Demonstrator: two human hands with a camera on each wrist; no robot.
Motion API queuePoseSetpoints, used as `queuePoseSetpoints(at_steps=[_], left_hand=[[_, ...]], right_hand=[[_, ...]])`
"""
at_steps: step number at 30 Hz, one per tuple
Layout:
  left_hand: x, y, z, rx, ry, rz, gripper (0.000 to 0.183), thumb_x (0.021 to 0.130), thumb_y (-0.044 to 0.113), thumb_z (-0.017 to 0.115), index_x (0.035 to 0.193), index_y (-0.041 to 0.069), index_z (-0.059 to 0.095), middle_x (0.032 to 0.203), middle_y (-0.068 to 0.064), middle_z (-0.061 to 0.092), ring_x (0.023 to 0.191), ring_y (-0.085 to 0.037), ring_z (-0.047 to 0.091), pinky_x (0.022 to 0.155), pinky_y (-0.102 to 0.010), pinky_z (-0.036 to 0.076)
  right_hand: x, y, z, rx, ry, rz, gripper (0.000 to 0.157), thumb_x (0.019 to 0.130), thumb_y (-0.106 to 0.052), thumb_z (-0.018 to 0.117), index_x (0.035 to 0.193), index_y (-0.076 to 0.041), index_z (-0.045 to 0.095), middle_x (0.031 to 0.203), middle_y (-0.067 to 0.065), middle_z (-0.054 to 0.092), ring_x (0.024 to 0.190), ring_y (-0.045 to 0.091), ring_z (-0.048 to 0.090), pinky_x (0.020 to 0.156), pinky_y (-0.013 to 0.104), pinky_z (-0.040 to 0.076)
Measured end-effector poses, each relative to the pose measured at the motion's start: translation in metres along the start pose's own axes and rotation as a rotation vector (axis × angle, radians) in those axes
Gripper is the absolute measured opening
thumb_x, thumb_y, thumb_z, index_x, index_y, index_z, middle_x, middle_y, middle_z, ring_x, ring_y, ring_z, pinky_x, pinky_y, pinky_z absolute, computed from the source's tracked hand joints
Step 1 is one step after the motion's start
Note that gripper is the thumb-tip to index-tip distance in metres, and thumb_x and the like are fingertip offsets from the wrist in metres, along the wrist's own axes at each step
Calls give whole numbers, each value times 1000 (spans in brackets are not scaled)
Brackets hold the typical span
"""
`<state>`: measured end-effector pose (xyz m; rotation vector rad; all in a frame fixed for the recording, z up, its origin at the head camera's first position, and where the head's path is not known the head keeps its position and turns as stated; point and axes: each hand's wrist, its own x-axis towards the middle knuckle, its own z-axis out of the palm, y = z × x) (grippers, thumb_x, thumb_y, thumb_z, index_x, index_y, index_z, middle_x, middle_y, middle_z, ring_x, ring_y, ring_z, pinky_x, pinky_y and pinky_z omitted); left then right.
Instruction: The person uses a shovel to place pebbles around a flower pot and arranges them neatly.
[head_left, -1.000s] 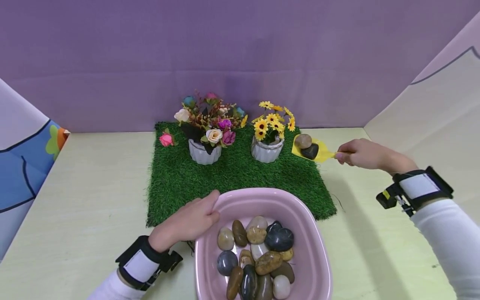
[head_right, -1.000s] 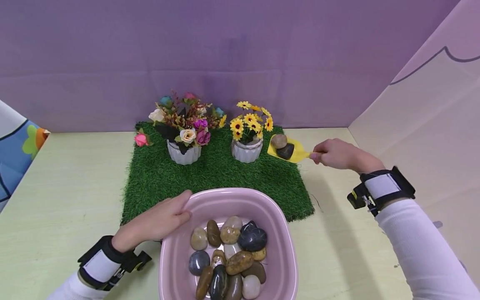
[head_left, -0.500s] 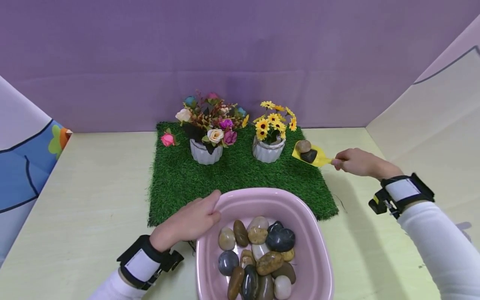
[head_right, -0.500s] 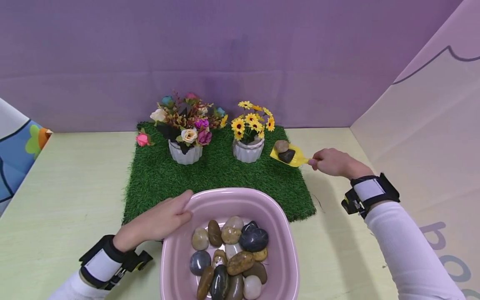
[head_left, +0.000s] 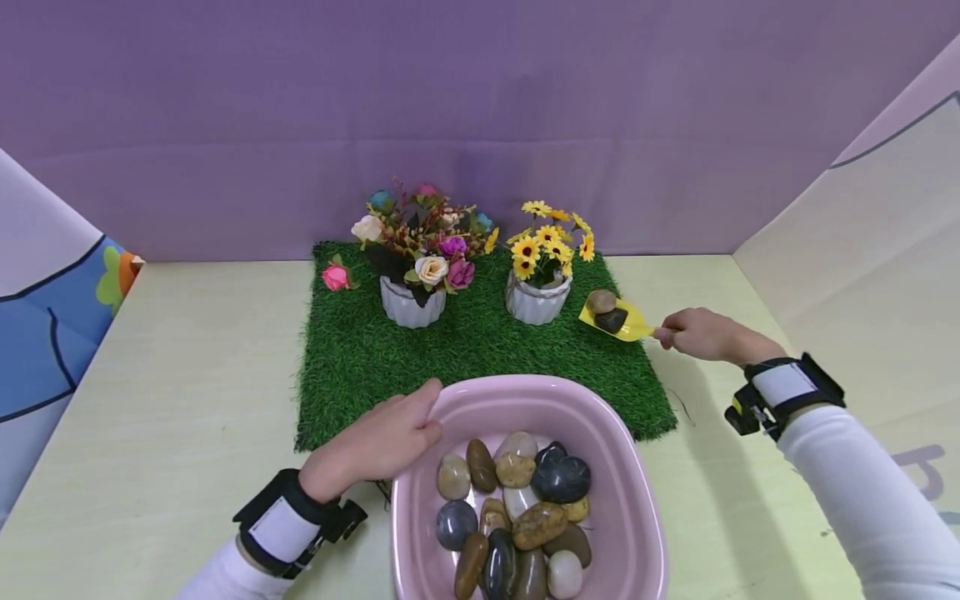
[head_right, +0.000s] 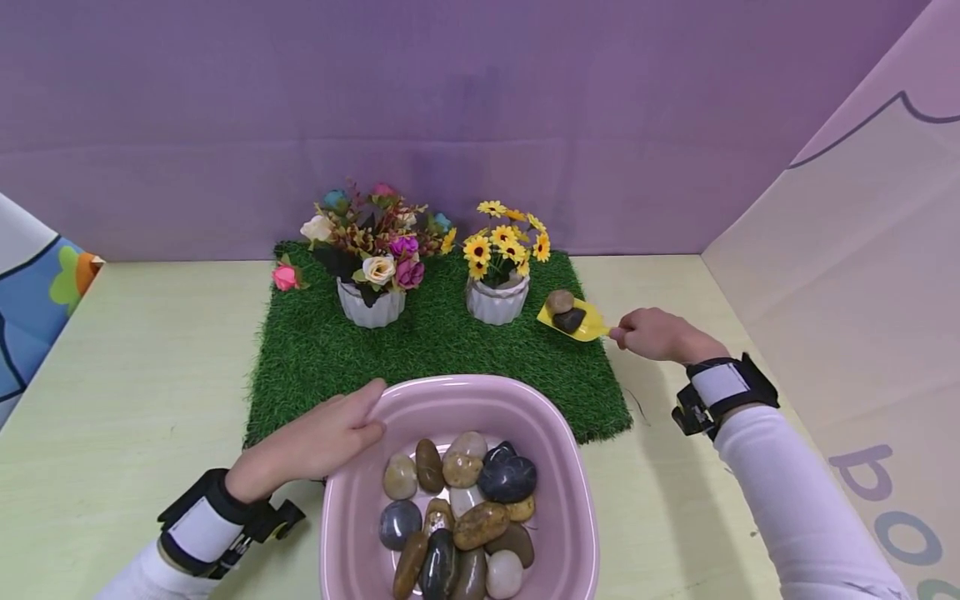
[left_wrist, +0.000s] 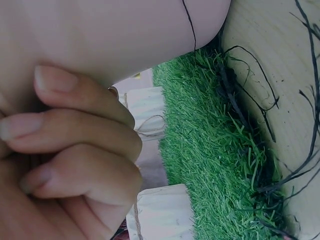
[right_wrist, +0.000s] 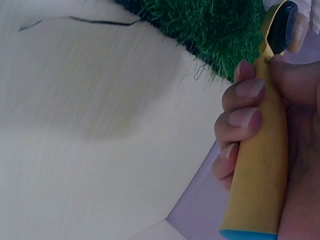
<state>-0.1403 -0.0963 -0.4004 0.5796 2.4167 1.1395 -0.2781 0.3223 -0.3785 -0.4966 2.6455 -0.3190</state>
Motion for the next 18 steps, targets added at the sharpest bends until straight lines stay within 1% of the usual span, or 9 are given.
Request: queuePoseSetpoints(at_steps=[4,13,18], left_hand=[[0,-1,0,-5,-2,5,8,97,7,42,105,5,43,76,-11,57,47,-9,63,39,-27,55],[1,-1,0,-20,-2,20,7,97,6,41,103,4,43,78,-14,62,47,-9,64,39,-27,56],[0,-1,0,-21,-2,12,7,97,6,41,104,4,43,80,-15,63,47,-9,64,39,-27,56]], right_hand=[[4,-2,2,-5,-12,8,37,102,-22,41,102,6,65,97,22,68,86,30,61,74,47,50],[11,-7,3,2,-40,37,40,102,-21,39,111,10,62,104,26,68,98,39,61,81,54,51],[16,-12,5,-4,-66,50,41,102,-22,39,112,10,63,108,28,67,101,42,61,82,56,51]])
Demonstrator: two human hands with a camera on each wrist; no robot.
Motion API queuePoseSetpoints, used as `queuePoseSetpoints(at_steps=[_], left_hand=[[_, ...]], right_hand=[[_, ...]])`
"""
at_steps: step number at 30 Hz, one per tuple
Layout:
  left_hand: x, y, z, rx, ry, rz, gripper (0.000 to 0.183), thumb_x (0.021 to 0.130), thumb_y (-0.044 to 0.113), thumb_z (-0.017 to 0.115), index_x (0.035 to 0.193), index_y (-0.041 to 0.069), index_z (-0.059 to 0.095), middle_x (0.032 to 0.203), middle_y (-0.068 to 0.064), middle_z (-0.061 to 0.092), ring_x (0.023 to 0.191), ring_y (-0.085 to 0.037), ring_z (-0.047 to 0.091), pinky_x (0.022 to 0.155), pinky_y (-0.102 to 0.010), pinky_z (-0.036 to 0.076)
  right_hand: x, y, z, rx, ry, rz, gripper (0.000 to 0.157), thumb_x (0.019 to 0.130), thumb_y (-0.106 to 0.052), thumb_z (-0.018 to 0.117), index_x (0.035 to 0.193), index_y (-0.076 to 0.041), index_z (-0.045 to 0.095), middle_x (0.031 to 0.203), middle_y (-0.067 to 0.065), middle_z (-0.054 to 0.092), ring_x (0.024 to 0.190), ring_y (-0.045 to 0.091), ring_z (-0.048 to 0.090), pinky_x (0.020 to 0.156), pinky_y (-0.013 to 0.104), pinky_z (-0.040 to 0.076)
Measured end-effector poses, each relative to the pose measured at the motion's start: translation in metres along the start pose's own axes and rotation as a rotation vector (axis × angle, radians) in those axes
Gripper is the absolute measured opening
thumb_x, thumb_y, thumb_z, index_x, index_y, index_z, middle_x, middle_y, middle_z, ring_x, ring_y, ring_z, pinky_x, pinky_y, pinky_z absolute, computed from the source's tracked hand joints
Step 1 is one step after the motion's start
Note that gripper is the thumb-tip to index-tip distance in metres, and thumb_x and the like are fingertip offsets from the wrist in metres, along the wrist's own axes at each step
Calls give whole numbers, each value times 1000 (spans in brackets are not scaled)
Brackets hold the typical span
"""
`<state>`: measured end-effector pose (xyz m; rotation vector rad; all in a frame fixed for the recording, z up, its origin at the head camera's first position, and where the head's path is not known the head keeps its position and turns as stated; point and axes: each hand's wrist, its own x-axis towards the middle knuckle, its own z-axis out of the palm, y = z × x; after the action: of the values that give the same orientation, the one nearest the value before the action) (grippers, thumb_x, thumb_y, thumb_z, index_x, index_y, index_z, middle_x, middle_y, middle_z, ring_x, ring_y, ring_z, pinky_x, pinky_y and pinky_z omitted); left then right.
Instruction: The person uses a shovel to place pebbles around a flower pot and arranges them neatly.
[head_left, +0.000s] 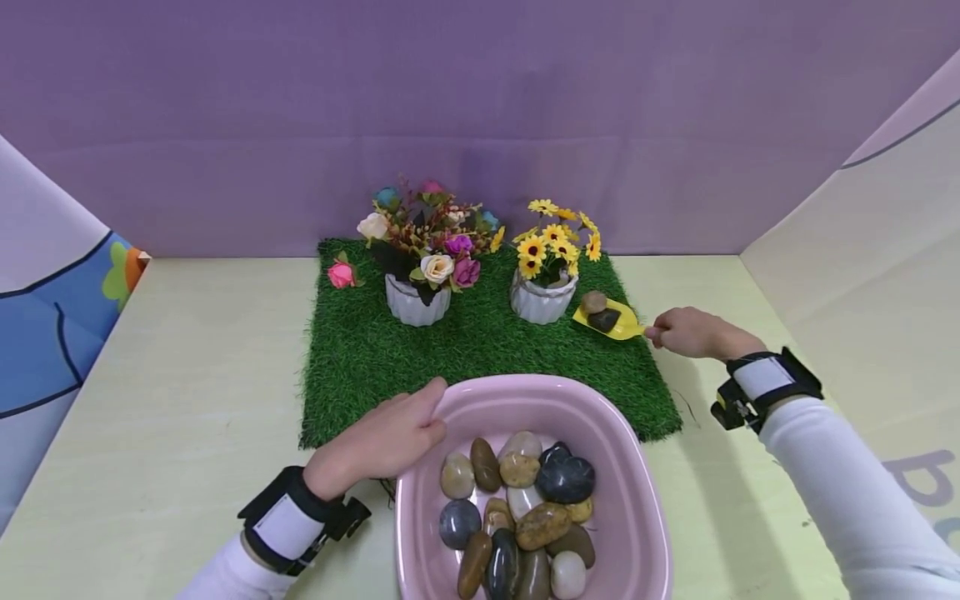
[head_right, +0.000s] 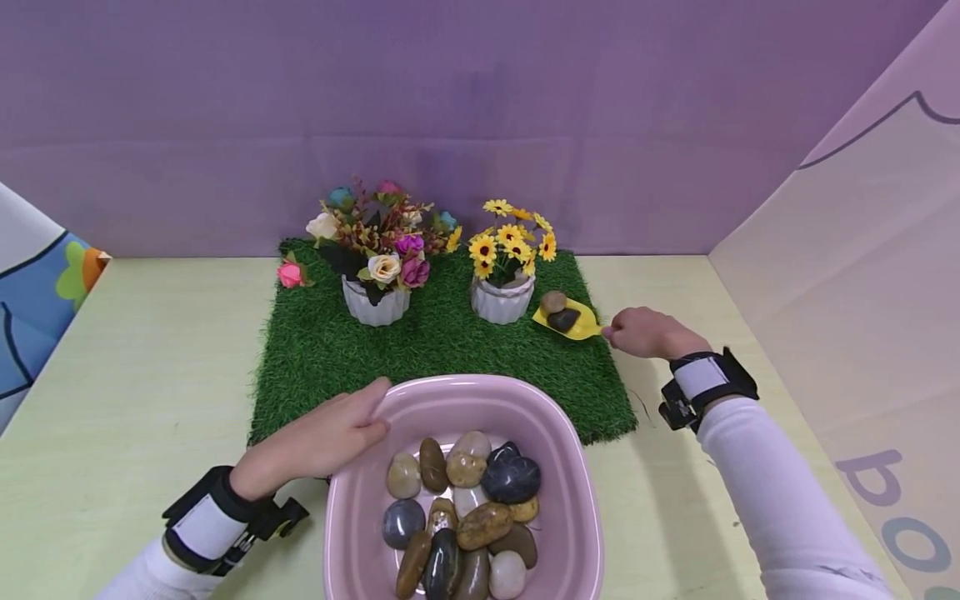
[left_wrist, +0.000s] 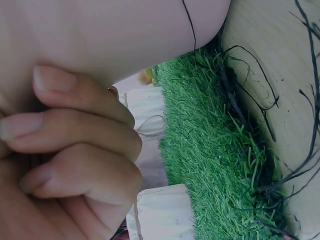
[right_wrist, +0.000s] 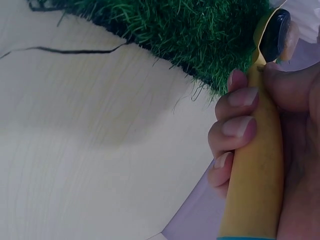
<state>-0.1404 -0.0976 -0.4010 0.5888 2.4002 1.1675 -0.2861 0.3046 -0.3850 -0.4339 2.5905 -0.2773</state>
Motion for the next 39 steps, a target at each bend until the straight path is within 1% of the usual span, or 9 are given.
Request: queuePoseSetpoints(at_steps=[5,9,12,15,19,29,32,36,39], left_hand=[[0,0,1,-2,-2,0,7,97,6,41,103,4,43,80,-15,63,47,-9,64,39,-27,56],[0,1,0,-1,1,5,7,97,6,41,104,4,43,80,-15,63,46,-8,64,38,-26,56],[0,0,0,-1,1,4,8,97,6,41,104,4,43,80,-15,63,46,-8,64,38,-26,56],[0,0,1,-5,-2,-2,9,97,6,41,105,4,43,82,-16,64,46,-9,64,38,-27,56],[0,1,0,-11,-6,-7,10,97,6,41,106,4,44,82,-16,64,47,-9,64,38,-27,56],[1,0,-1,-10,-10,-2,11,97,6,41,107,4,44,81,-16,64,46,-9,64,38,-27,56],[1,1,-1,1,-8,-5,11,97,7,41,107,4,44,82,-15,64,47,-9,64,39,-27,56],[1,1,-1,10,-8,-9,10,97,7,41,107,4,44,82,-15,64,47,-9,64,38,-27,56],[1,1,0,7,-11,-10,11,97,7,41,108,4,44,83,-15,64,47,-9,64,38,-27,56]], right_hand=[[4,-4,2,-40,-36,3,40,102,-24,39,106,7,65,110,28,67,102,42,61,82,56,51],[8,-7,2,-21,-76,28,37,102,-22,38,94,3,63,97,21,64,88,31,58,72,43,47],[9,-9,2,-9,-93,42,36,102,-21,37,91,2,61,93,18,60,83,27,53,70,40,43],[8,-10,1,-17,-95,43,37,102,-21,37,98,5,63,102,23,64,91,31,57,76,47,49],[8,-11,1,-40,-93,40,40,102,-22,37,105,8,64,109,27,65,98,35,59,83,53,51],[10,-16,-3,-49,-124,79,39,102,-22,36,103,7,63,98,21,62,85,28,55,73,42,47],[10,-18,-6,-62,-124,88,41,102,-23,37,102,7,64,100,23,64,87,30,58,76,45,49],[10,-22,-10,-100,-118,85,43,101,-24,38,103,8,67,108,28,68,95,35,63,83,53,53],[10,-25,-13,-121,-120,89,44,101,-24,39,101,7,69,103,26,70,85,30,64,75,47,54]])
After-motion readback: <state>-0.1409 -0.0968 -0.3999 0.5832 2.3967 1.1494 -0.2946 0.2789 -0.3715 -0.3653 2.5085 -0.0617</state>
